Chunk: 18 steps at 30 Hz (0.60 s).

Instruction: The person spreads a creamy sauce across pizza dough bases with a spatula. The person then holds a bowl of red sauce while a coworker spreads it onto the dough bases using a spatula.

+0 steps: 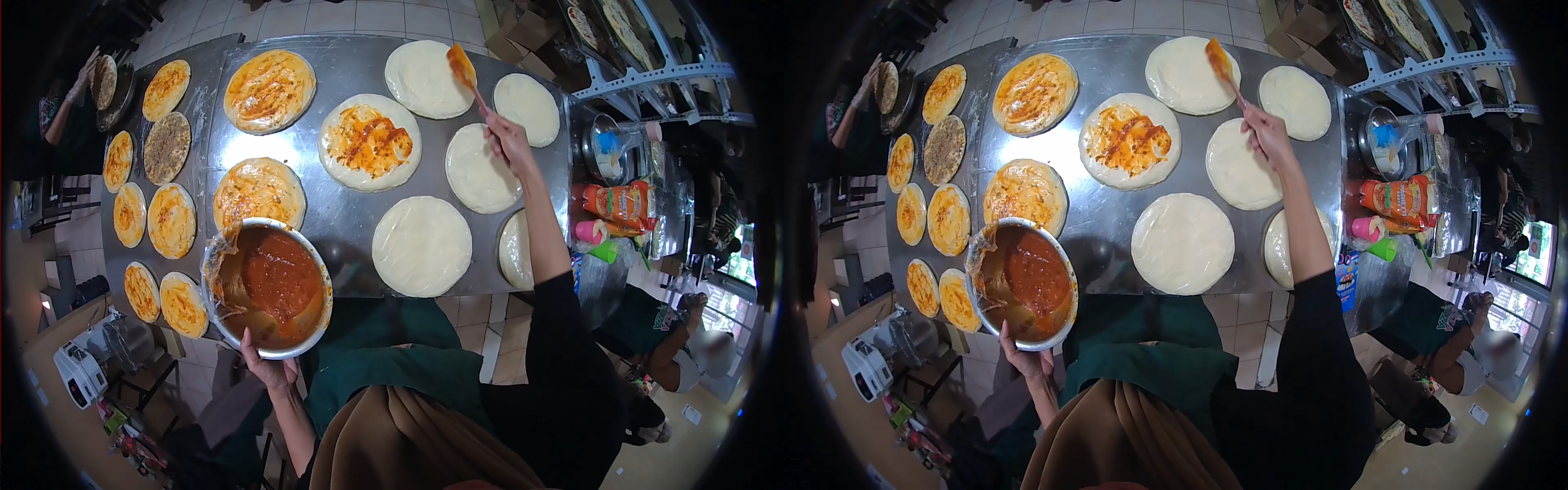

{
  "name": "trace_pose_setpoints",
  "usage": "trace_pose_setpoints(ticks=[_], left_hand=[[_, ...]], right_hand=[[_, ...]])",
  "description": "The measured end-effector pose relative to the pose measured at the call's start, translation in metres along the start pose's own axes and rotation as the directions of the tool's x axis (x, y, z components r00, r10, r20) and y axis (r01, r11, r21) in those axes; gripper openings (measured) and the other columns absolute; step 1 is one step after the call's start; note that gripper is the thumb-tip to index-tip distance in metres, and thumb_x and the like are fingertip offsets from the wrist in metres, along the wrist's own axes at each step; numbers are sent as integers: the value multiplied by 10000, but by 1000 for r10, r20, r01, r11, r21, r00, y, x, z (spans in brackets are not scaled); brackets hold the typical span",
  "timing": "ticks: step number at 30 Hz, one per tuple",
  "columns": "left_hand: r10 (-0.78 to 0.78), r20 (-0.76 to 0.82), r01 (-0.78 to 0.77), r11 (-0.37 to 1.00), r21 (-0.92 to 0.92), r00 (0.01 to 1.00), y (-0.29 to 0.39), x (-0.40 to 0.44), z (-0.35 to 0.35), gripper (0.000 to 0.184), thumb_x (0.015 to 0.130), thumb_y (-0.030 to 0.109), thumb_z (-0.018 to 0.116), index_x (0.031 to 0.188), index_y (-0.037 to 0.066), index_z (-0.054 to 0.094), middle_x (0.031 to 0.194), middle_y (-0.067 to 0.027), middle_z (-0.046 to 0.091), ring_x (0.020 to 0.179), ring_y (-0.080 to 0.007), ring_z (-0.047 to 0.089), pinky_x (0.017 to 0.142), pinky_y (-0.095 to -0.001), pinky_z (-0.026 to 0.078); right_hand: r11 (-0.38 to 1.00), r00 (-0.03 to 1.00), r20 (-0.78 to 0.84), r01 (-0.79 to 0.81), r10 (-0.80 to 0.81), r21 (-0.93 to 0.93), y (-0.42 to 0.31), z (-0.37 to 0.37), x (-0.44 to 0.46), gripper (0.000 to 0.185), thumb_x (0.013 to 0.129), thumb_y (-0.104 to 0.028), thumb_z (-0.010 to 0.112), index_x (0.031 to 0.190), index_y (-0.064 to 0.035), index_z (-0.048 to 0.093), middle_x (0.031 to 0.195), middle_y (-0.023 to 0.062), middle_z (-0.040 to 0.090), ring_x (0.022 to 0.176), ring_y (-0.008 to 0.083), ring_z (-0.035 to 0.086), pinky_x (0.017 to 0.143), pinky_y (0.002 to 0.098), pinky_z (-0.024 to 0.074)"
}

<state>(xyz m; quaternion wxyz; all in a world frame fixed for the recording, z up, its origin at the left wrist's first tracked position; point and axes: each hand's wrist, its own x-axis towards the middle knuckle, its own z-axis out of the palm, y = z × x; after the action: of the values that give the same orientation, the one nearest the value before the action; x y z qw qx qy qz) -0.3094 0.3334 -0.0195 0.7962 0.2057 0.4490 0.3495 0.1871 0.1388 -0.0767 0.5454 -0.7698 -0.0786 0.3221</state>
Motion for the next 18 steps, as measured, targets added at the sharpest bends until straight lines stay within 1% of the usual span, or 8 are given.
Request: trace_pose_setpoints(ticks=[2, 3, 5, 8, 11, 12, 15, 18], left_hand=[[5, 17, -5, 1000, 1, 1000, 1, -2, 3, 489, 890, 288, 500, 1307, 56, 391, 1314, -104, 463, 1211, -249, 453, 1026, -423, 362], [3, 16, -3, 1000, -3, 1000, 1, -2, 2, 489, 890, 288, 499, 1307, 56, 392, 1314, -104, 463, 1210, -250, 453, 1026, -424, 363], [-6, 15, 7, 1000, -6, 1000, 0, -1, 0, 487, 891, 287, 498, 1306, 56, 392, 1313, -105, 463, 1209, -253, 454, 1025, -426, 363], [16, -17, -16, 1000, 17, 1000, -1, -2, 7, 491, 891, 288, 498, 1309, 55, 390, 1313, -106, 463, 1205, -255, 458, 1021, -429, 367], [7, -40, -7, 1000, 11, 999, -3, -2, 1, 493, 892, 288, 494, 1313, 54, 387, 1315, -108, 462, 1204, -257, 460, 1019, -430, 370], [5, -37, -5, 1000, 18, 999, -1, -2, 3, 497, 892, 289, 494, 1316, 55, 383, 1316, -110, 460, 1203, -258, 460, 1018, -430, 371], [-2, -30, 2, 1000, 13, 1000, -3, -1, 7, 507, 891, 293, 494, 1323, 56, 374, 1320, -115, 456, 1203, -260, 461, 1017, -430, 373], [-15, -36, 15, 1000, 5, 999, -4, 2, 5, 516, 888, 293, 495, 1328, 57, 365, 1321, -120, 453, 1203, -263, 462, 1015, -431, 376]], right_hand=[[970, 970, -176, 134, -171, -204, 15, 4, 36, 358, 921, -288, 524, 1211, -82, 562, 742, -22, 571, 495, 44, 474, 423, 201, 372], [830, 922, -205, 176, -327, -530, 28, 14, 46, 363, 914, -279, 535, 1209, -69, 563, 735, -25, 560, 522, 58, 490, 454, 215, 393], [279, 794, -96, 95, -601, -956, 52, 40, 59, 375, 901, -262, 557, 1204, -41, 563, 722, -31, 540, 575, 85, 522, 518, 243, 436], [431, 823, -20, 275, -567, -859, 56, 76, 25, 362, 876, -200, 582, 1206, -53, 567, 762, 20, 613, 667, 143, 582, 616, 288, 467], [855, 963, -32, 222, -267, -468, 51, 62, 16, 337, 868, -161, 580, 1196, -85, 588, 868, 88, 677, 695, 159, 610, 642, 301, 473], [883, 959, -16, 253, -282, -396, 43, 58, 7, 328, 864, -150, 577, 1188, -109, 599, 980, 132, 677, 715, 152, 624, 642, 294, 471], [710, 891, 11, 369, -454, -600, 21, 60, -22, 348, 867, -161, 548, 1212, -172, 586, 766, 118, 630, 651, 249, 603, 588, 310, 472], [455, 846, 144, 410, -513, -791, 14, 77, -53, 362, 858, -140, 537, 1213, -190, 586, 736, 88, 593, 650, 248, 607, 562, 334, 483]])
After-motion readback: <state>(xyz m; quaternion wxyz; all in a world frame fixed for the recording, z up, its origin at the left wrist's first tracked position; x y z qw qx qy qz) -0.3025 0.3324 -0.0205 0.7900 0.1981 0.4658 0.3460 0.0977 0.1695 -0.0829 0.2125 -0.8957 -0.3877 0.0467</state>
